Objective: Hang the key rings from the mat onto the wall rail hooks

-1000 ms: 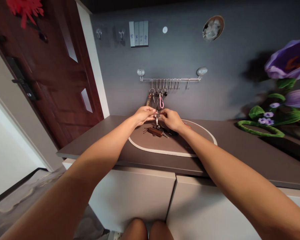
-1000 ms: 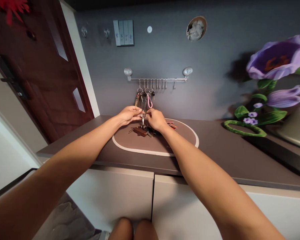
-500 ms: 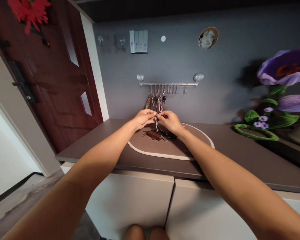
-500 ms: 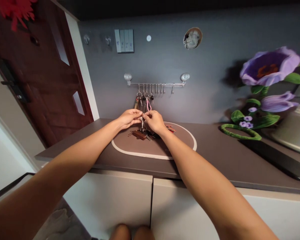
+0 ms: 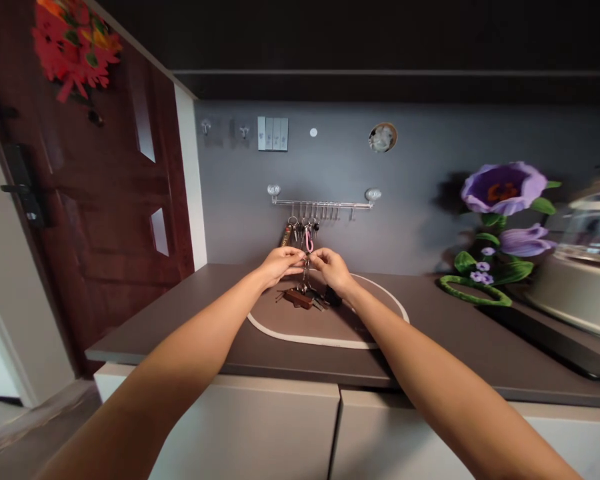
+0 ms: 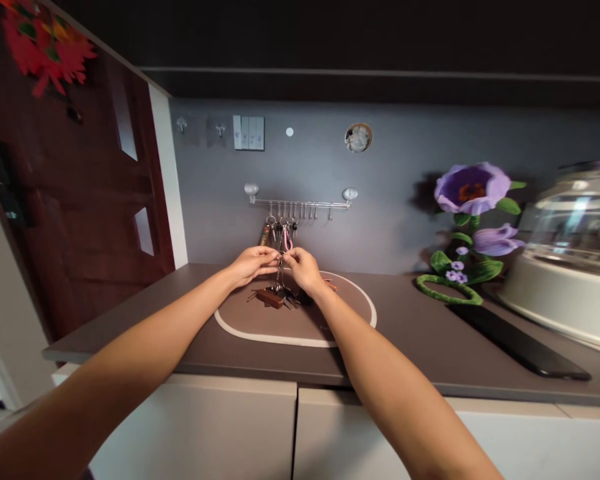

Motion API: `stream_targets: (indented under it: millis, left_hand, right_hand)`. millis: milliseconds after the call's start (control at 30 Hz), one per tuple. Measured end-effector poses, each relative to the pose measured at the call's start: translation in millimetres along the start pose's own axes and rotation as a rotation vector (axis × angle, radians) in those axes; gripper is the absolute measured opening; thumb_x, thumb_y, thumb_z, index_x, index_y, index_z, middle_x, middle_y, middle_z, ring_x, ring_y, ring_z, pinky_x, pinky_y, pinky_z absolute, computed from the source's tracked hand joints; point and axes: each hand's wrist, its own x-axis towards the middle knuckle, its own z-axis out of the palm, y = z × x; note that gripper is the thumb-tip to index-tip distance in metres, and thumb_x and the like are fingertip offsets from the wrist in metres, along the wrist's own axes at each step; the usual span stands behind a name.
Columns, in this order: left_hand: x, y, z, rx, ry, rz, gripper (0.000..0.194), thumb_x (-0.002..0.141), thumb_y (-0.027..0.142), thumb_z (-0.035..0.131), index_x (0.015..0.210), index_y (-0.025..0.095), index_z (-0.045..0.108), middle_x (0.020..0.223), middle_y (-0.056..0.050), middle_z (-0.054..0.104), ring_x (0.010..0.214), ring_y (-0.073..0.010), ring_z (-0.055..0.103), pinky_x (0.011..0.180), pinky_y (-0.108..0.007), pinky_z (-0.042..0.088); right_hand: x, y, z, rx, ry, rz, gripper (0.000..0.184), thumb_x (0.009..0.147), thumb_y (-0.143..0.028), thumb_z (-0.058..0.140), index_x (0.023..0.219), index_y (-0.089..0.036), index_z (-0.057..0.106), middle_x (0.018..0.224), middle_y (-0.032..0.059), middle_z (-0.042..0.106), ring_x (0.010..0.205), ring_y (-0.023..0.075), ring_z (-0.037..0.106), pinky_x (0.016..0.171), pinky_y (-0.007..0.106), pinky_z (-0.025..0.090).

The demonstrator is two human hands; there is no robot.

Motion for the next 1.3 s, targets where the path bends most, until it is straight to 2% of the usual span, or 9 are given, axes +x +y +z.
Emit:
stream_targets:
  millis: [200,333,433,600,767,933,1300]
  left_hand:
    - [0,-3,-0.5,0.170,0.014,0.024,0.016,0.072,0.023,0.062,0.081,0.011,0.056,0.082,-0.005,0.061,0.072,-0.0108,0.061,0.074,-0.029,0.050]
    - [0,-6,2.2,0.351,0.030,0.041,0.013,0.073,0.023,0.059,0.079,0.011,0.057,0.072,-0.004,0.060,0.066,-0.0095,0.059,0.064,-0.023,0.049]
    - [0,-8,3.0,0.472,-0.002,0.077,0.010,0.074,0.020,0.057,0.076,0.011,0.057,0.065,-0.003,0.059,0.061,-0.0089,0.058,0.059,-0.021,0.046]
    - [1,-12,0.7,0.640,-0.053,0.115,0.011,0.073,0.022,0.055,0.072,0.012,0.058,0.060,-0.001,0.059,0.056,-0.0105,0.057,0.058,-0.023,0.045]
    - [-3,-9,0.6,0.738,-0.071,0.137,0.013,0.073,0.023,0.052,0.069,0.012,0.058,0.058,-0.001,0.060,0.058,-0.0123,0.058,0.059,-0.023,0.043]
    - [-4,-7,0.2,0.804,-0.100,0.155,0.016,0.073,0.024,0.051,0.067,0.013,0.059,0.056,-0.001,0.060,0.055,-0.0125,0.057,0.057,-0.022,0.041]
    - [-2,-9,-2.1,0.828,-0.108,0.159,0.016,0.073,0.026,0.052,0.067,0.013,0.060,0.056,-0.001,0.061,0.056,-0.0121,0.056,0.057,-0.022,0.040]
  right_hand:
    - [2,-5,-6,0.134,0.057,0.080,0.020,0.072,-0.036,0.051,0.075,-0.016,0.051,0.067,-0.0022,0.053,0.062,0.0089,0.049,0.066,0.024,0.043]
    - [8,-10,-11,0.246,0.151,0.165,0.019,0.069,-0.034,0.054,0.073,-0.017,0.049,0.069,-0.0022,0.051,0.062,0.0086,0.049,0.064,0.024,0.045]
    - [18,-12,-14,0.287,0.231,0.187,0.019,0.068,-0.034,0.054,0.074,-0.017,0.048,0.067,-0.0024,0.051,0.059,0.0084,0.049,0.060,0.023,0.045]
    - [41,-22,-18,0.279,0.303,0.183,0.014,0.070,-0.030,0.052,0.073,-0.017,0.048,0.062,-0.0044,0.049,0.053,0.0069,0.046,0.053,0.021,0.042]
    - [61,-39,-18,0.337,0.378,0.258,0.004,0.074,-0.020,0.046,0.071,-0.017,0.047,0.057,-0.0040,0.047,0.047,0.0060,0.044,0.047,0.019,0.041]
    - [76,-46,-18,0.350,0.419,0.312,0.011,0.075,-0.012,0.043,0.065,-0.017,0.045,0.048,-0.0050,0.043,0.041,0.0053,0.040,0.045,0.018,0.041]
    - [83,-47,-14,0.383,0.461,0.393,0.012,0.075,-0.010,0.045,0.065,-0.016,0.045,0.045,-0.0051,0.044,0.039,0.0046,0.041,0.042,0.017,0.042]
